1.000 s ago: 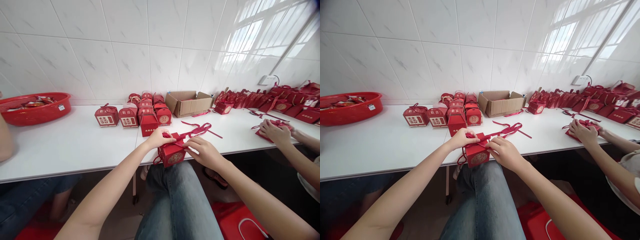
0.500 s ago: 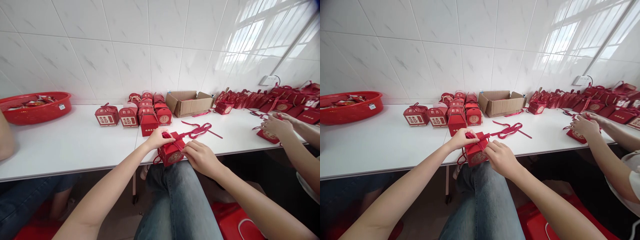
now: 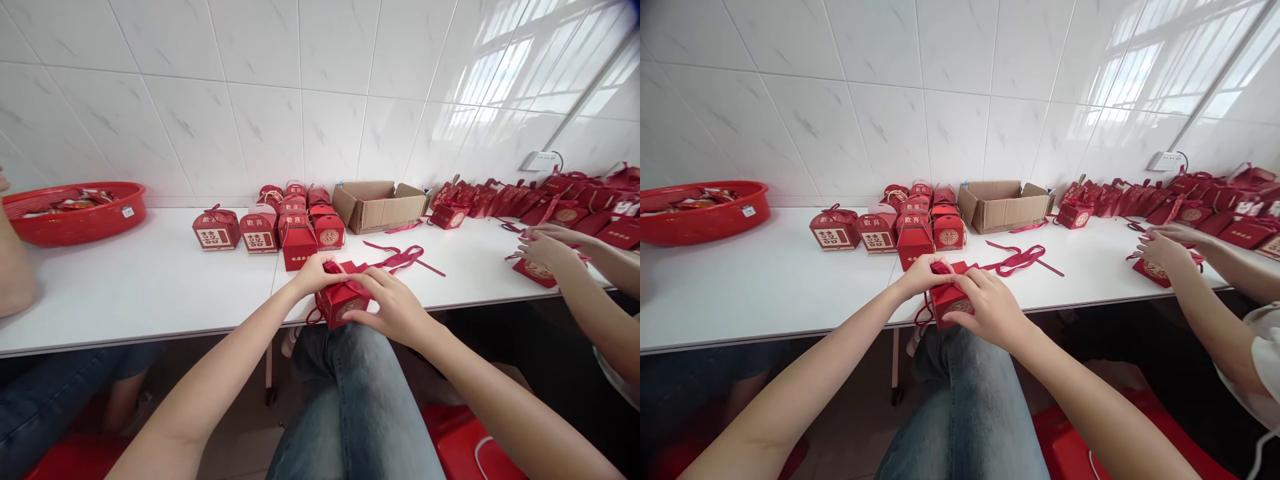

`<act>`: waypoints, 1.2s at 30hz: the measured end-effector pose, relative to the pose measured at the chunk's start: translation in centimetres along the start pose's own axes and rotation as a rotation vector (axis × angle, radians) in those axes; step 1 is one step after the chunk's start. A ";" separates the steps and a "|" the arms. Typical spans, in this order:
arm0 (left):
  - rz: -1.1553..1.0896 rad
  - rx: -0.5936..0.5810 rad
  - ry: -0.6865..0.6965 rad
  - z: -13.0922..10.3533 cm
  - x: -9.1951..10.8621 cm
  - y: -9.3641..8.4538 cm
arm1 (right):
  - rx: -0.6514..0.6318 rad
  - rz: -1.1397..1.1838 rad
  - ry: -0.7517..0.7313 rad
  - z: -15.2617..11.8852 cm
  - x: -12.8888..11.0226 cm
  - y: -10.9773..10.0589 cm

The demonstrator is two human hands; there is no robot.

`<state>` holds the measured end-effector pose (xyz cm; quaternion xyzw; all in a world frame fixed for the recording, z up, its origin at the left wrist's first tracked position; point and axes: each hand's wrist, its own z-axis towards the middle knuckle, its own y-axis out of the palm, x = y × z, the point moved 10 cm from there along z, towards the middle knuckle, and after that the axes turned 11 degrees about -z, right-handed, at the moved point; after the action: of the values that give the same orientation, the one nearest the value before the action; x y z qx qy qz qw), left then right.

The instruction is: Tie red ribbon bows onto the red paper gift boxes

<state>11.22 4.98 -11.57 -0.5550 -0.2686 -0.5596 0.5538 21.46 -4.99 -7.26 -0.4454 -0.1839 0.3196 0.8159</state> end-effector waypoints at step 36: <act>-0.081 0.032 -0.070 0.0 -1.5 -0.4 | 0.104 0.315 0.393 2.4 8.0 0.5</act>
<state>10.56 5.59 -12.81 -0.5539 -0.3191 -0.5575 0.5297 25.71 2.13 -6.23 -0.4796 0.0667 0.3591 0.7978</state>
